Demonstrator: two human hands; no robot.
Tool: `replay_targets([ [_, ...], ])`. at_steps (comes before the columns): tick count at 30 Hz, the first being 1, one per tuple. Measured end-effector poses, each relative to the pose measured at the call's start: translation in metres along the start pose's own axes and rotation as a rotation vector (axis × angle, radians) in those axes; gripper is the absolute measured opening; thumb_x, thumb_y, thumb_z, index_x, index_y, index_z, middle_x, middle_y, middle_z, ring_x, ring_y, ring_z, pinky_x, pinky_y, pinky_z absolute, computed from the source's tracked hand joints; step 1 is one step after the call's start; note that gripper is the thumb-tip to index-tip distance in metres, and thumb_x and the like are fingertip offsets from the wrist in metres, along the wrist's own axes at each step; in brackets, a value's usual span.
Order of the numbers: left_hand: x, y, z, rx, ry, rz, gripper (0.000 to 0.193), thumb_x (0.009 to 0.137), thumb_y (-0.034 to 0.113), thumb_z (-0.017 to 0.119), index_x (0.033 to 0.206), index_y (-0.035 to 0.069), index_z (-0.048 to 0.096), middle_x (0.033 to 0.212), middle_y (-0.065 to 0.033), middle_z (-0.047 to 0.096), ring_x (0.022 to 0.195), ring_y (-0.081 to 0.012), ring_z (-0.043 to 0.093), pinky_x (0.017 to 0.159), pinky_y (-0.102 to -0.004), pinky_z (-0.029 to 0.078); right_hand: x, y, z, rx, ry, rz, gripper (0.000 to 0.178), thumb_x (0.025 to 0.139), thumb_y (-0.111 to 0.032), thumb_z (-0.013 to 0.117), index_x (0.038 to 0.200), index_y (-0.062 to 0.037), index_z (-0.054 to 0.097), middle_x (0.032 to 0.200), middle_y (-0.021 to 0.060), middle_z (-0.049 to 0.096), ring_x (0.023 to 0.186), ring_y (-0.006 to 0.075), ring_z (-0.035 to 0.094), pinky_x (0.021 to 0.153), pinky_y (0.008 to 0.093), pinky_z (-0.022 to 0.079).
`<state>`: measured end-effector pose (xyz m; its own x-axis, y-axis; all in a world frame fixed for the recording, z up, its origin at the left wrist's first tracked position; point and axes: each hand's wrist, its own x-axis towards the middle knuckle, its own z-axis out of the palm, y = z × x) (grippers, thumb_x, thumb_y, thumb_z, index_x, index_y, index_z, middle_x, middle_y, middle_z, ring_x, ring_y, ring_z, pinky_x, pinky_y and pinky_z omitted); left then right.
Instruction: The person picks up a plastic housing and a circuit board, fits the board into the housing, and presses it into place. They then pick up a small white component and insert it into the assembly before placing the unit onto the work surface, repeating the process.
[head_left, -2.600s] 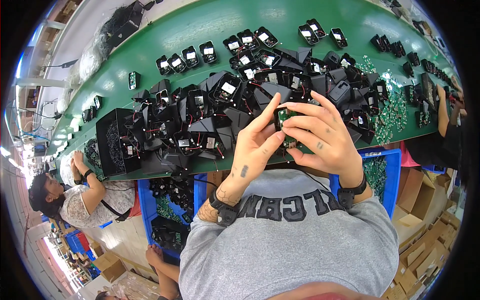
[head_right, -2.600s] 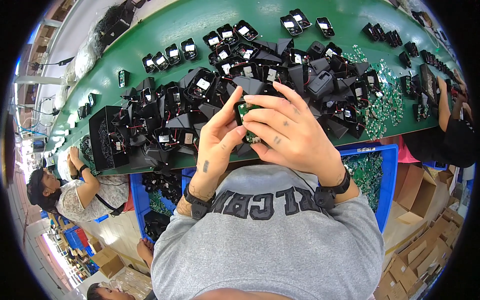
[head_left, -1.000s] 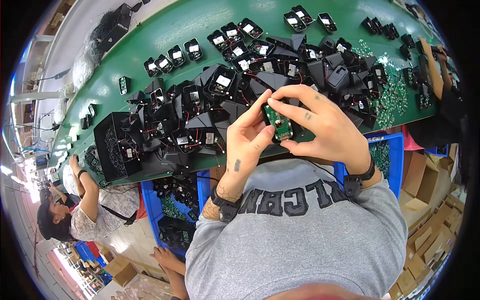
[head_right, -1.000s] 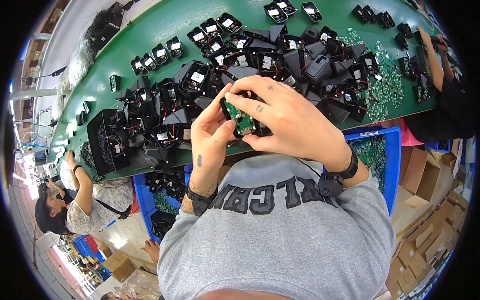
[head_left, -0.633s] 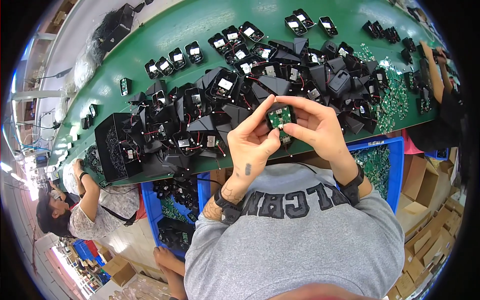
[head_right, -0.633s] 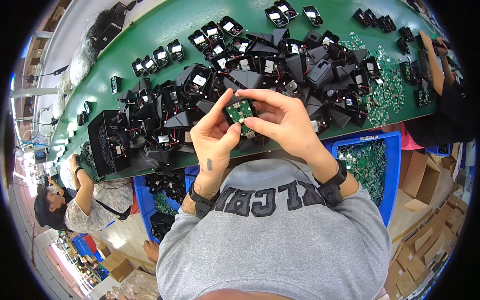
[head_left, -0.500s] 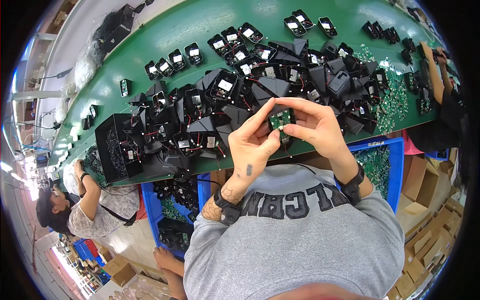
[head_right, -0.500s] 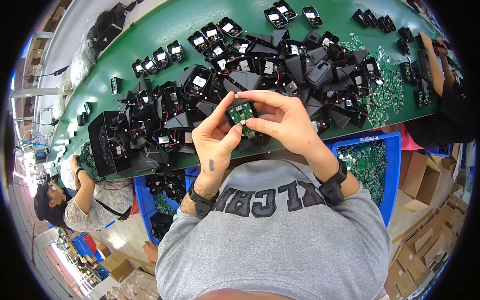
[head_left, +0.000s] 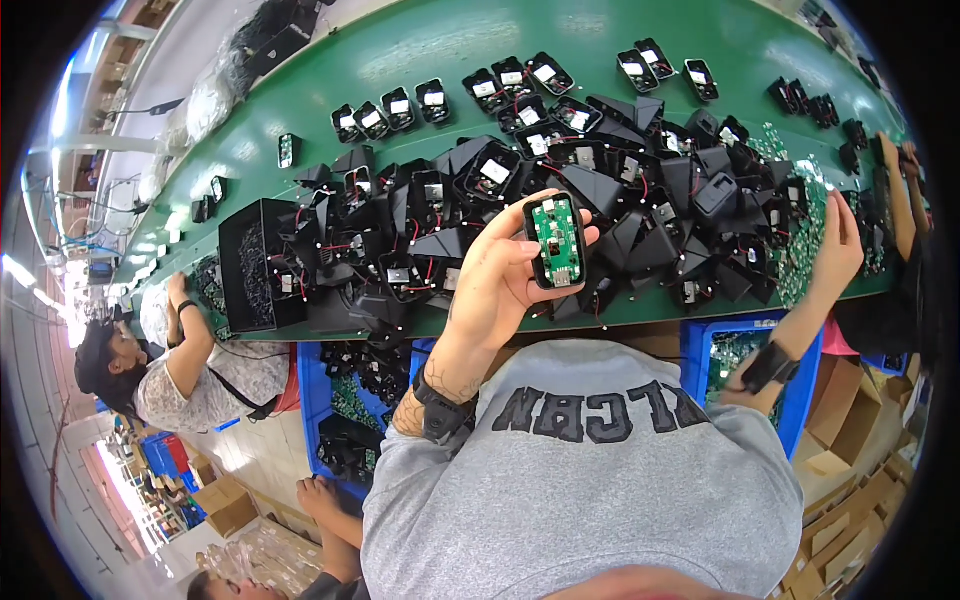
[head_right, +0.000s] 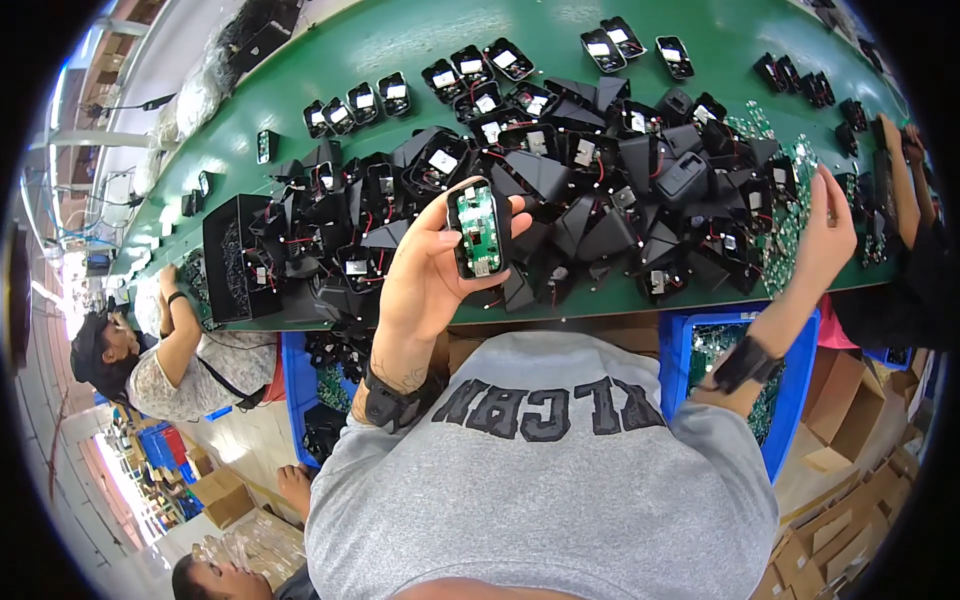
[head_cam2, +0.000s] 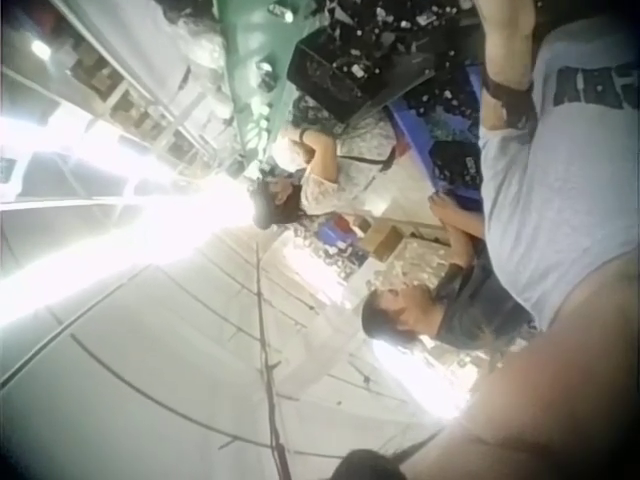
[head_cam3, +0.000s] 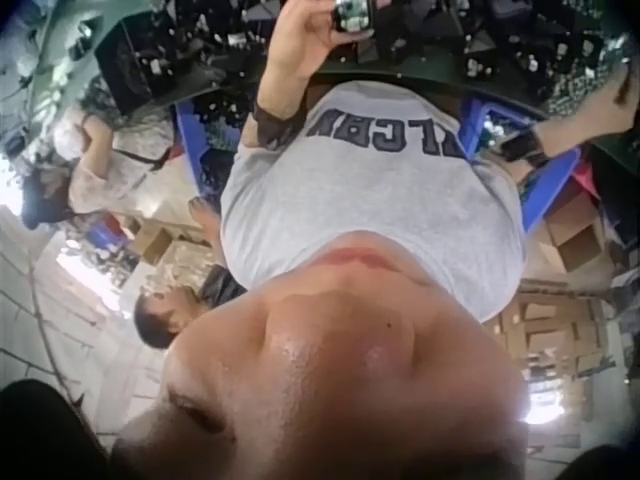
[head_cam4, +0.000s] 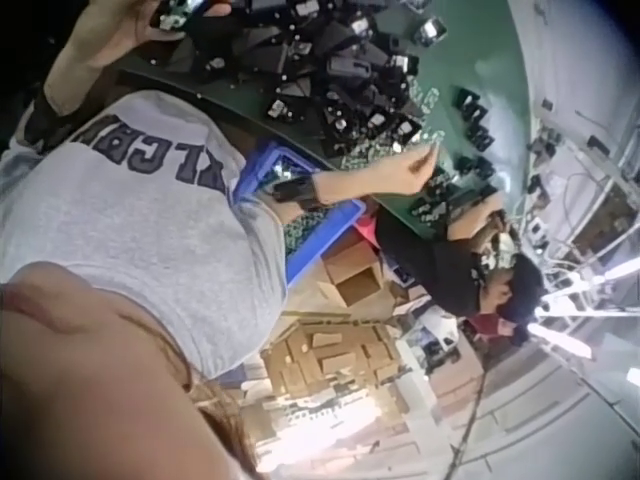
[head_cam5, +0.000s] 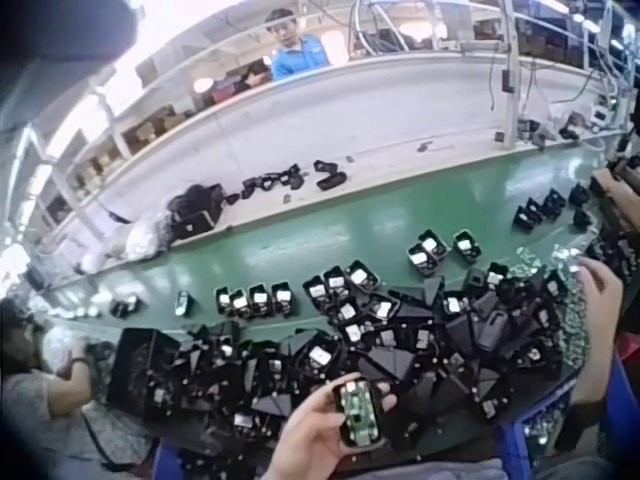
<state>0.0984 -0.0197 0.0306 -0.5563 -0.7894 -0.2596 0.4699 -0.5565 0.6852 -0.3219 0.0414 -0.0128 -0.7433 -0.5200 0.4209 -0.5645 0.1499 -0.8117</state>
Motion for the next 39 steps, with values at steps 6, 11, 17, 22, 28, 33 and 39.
replay_targets([
  [6, 0.0, 0.015, -0.007, 0.063, 0.076, 0.05, 0.051, 0.088, 0.008, 0.043, 0.138, 0.004, 0.038, 0.123, -0.0163, 0.056, 0.112, -0.0253, 0.059, 0.084, -0.0414, 0.056, 0.029, 0.12, -0.014, -0.886, -0.237, -0.013, 0.027, 0.088, -0.022, 0.062, 0.107, -0.0036, 0.068, 0.107, 0.0137, 0.066, 0.099, 0.0261, 0.063, 0.086, 0.031, 0.046],
  [11, -0.006, 0.031, -0.021, 0.298, 0.165, 0.198, 0.053, 0.087, 0.008, 0.048, 0.138, 0.001, 0.037, 0.121, -0.0199, 0.057, 0.11, -0.0277, 0.06, 0.081, -0.0416, 0.057, 0.028, 0.147, 0.001, -0.471, -0.219, -0.158, 0.024, 0.088, -0.02, 0.063, 0.1, -0.0004, 0.068, 0.1, 0.012, 0.067, 0.092, 0.0239, 0.064, 0.082, 0.0313, 0.048],
  [17, 0.018, 0.153, -0.096, 0.949, 0.593, 0.716, 0.038, 0.09, 0.011, 0.052, 0.127, 0.005, 0.052, 0.107, -0.0063, 0.06, 0.089, -0.0141, 0.061, 0.066, -0.0279, 0.056, 0.046, 0.169, -0.014, -0.371, -0.305, -0.001, 0.03, 0.088, -0.024, 0.064, 0.11, -0.0027, 0.067, 0.107, 0.0113, 0.066, 0.098, 0.0209, 0.061, 0.087, 0.0314, 0.045],
  [22, 0.052, 0.262, -0.262, 1.362, 0.909, 0.285, 0.038, 0.084, 0.011, 0.055, 0.118, -0.008, 0.054, 0.098, -0.0176, 0.063, 0.078, -0.0252, 0.068, 0.059, -0.034, 0.059, 0.046, 0.167, -0.001, -0.499, -0.35, -0.202, 0.029, 0.086, -0.021, 0.065, 0.106, 0.001, 0.066, 0.103, 0.0138, 0.066, 0.094, 0.0252, 0.063, 0.085, 0.0329, 0.046],
  [28, 0.093, 0.241, -0.307, 1.267, 0.763, 0.172, 0.027, 0.075, -0.006, 0.064, 0.102, -0.001, 0.066, 0.085, -0.0113, 0.067, 0.078, -0.0198, 0.067, 0.061, -0.0348, 0.06, 0.041, 0.171, -0.005, -0.607, -0.231, -0.115, 0.023, 0.082, -0.019, 0.068, 0.094, -0.0001, 0.067, 0.097, 0.0134, 0.066, 0.092, 0.0277, 0.062, 0.084, 0.0353, 0.046],
  [33, 0.088, 0.255, -0.301, 2.053, 1.168, 0.225, 0.03, 0.078, 0.023, 0.068, 0.104, 0.008, 0.07, 0.095, -0.0183, 0.068, 0.087, -0.0309, 0.068, 0.076, -0.0423, 0.054, 0.039, 0.158, -0.009, -0.353, -0.07, -0.006, 0.028, 0.09, -0.027, 0.06, 0.095, 0.0, 0.064, 0.085, 0.009, 0.066, 0.076, 0.0171, 0.061, 0.073, 0.0302, 0.047],
  [39, 0.132, 0.24, -0.292, 1.977, 0.769, 0.076, 0.034, 0.071, 0.031, 0.073, 0.093, 0.006, 0.071, 0.09, -0.0199, 0.068, 0.088, -0.0334, 0.066, 0.081, -0.0391, 0.052, 0.041, 0.158, 0.002, -0.227, -0.037, 0.047, 0.027, 0.091, -0.026, 0.059, 0.102, -0.0013, 0.059, 0.085, 0.0077, 0.066, 0.078, 0.015, 0.061, 0.07, 0.0283, 0.047],
])
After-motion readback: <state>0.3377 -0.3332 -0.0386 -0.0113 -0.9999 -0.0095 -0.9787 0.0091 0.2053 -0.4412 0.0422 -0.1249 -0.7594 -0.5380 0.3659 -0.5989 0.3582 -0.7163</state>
